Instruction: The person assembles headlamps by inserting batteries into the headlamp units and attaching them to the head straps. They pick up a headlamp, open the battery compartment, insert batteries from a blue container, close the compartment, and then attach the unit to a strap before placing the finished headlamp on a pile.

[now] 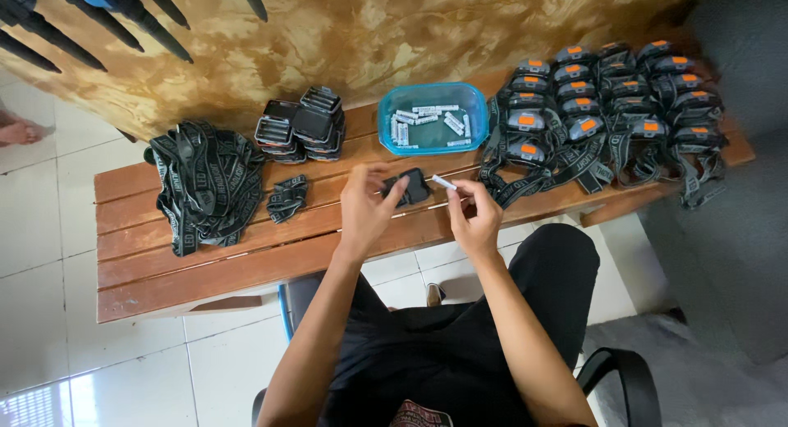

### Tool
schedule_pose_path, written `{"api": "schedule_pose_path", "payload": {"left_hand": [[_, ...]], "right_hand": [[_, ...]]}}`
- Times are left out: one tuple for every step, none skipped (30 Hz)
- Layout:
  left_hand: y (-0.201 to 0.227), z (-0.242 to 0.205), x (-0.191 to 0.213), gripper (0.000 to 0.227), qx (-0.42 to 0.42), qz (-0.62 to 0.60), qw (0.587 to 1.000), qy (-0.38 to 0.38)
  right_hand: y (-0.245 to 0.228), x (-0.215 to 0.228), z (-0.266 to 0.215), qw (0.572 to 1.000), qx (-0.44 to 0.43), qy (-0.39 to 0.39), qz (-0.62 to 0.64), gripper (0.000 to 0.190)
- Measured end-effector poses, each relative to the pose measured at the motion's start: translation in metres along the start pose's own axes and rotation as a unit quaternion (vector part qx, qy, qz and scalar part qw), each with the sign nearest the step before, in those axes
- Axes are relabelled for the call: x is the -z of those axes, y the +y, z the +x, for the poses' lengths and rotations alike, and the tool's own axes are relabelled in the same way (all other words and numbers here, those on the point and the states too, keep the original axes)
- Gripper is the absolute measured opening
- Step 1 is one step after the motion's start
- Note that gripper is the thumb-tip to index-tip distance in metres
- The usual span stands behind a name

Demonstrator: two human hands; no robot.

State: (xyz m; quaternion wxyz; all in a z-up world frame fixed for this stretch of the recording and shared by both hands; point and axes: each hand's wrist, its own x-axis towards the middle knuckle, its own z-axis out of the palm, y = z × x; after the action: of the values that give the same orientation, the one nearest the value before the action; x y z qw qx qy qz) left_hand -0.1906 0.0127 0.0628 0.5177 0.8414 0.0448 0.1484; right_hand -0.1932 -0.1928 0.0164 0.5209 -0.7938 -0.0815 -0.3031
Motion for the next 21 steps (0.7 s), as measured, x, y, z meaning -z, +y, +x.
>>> {"api": "schedule_pose_path", "payload": {"left_hand": [[-0.001, -0.005, 0.003, 0.043, 0.000, 0.001, 1.000, 0.000], [-0.002, -0.009, 0.005, 0.064, -0.036, 0.074, 0.997, -0.008], [-0.003, -0.014, 0.008, 0.086, -0.073, 0.146, 0.986, -0.016], [-0.008, -0.016, 0.007, 0.086, -0.069, 0.147, 0.987, -0.015], [-0.013, -0.019, 0.007, 0.085, -0.084, 0.166, 0.982, -0.034], [-0.017, -0.020, 0.005, 0.084, -0.101, 0.185, 0.976, -0.052], [-0.020, -0.022, 0.002, 0.084, -0.099, 0.184, 0.977, -0.051], [-0.022, -0.023, -0.004, 0.078, -0.097, 0.174, 0.979, -0.049], [-0.024, -0.024, -0.009, 0.073, -0.095, 0.163, 0.981, -0.047], [-0.023, -0.024, -0.015, 0.073, -0.096, 0.161, 0.981, -0.047], [-0.022, -0.024, -0.020, 0.065, -0.113, 0.164, 0.977, -0.070], [-0.021, -0.028, -0.025, 0.058, -0.127, 0.167, 0.973, -0.093], [-0.023, -0.027, -0.027, 0.058, -0.126, 0.165, 0.974, -0.094], [-0.024, -0.025, -0.030, 0.056, -0.147, 0.165, 0.971, -0.094], [-0.026, -0.023, -0.032, 0.054, -0.169, 0.164, 0.967, -0.094], [-0.023, -0.023, -0.030, 0.054, -0.168, 0.163, 0.968, -0.094], [-0.021, -0.022, -0.028, 0.055, -0.161, 0.131, 0.974, -0.090], [-0.020, -0.021, -0.024, 0.056, -0.154, 0.099, 0.979, -0.087], [-0.016, -0.020, -0.020, 0.056, -0.152, 0.101, 0.979, -0.086], [-0.012, -0.020, -0.016, 0.058, -0.137, 0.051, 0.986, -0.085], [-0.009, -0.019, -0.012, 0.062, -0.122, 0.000, 0.989, -0.084]], "right_hand": [[-0.002, 0.001, 0.001, 1.000, -0.001, 0.000, 0.001, 0.011], [-0.004, 0.001, 0.002, 1.000, -0.008, -0.003, 0.006, 0.011], [-0.007, 0.002, 0.003, 1.000, -0.016, -0.006, 0.011, 0.012], [-0.007, 0.003, 0.004, 1.000, -0.017, -0.010, 0.011, 0.012], [-0.008, 0.004, 0.004, 0.999, -0.034, -0.019, 0.031, 0.013], [-0.008, 0.004, 0.006, 0.997, -0.049, -0.025, 0.050, 0.015], [-0.011, 0.004, 0.006, 0.997, -0.048, -0.027, 0.050, 0.015], [-0.013, 0.005, 0.007, 0.996, -0.058, -0.034, 0.061, 0.016], [-0.015, 0.007, 0.008, 0.994, -0.068, -0.040, 0.071, 0.017], [-0.015, 0.007, 0.009, 0.994, -0.067, -0.040, 0.070, 0.017], [-0.016, 0.008, 0.010, 0.991, -0.089, -0.042, 0.094, 0.017], [-0.016, 0.009, 0.009, 0.986, -0.113, -0.046, 0.118, 0.017], [-0.014, 0.010, 0.008, 0.986, -0.114, -0.048, 0.116, 0.017], [-0.011, 0.010, 0.008, 0.979, -0.139, -0.044, 0.140, 0.017], [-0.009, 0.009, 0.008, 0.972, -0.163, -0.041, 0.165, 0.017], [-0.005, 0.012, 0.008, 0.972, -0.164, -0.042, 0.164, 0.017], [-0.001, 0.014, 0.009, 0.962, -0.193, -0.044, 0.187, 0.018], [0.003, 0.014, 0.008, 0.951, -0.222, -0.047, 0.212, 0.020], [0.003, 0.016, 0.009, 0.950, -0.223, -0.048, 0.213, 0.020], [0.002, 0.018, 0.011, 0.944, -0.235, -0.035, 0.227, 0.019], [0.002, 0.019, 0.012, 0.938, -0.247, -0.022, 0.241, 0.019]]}}
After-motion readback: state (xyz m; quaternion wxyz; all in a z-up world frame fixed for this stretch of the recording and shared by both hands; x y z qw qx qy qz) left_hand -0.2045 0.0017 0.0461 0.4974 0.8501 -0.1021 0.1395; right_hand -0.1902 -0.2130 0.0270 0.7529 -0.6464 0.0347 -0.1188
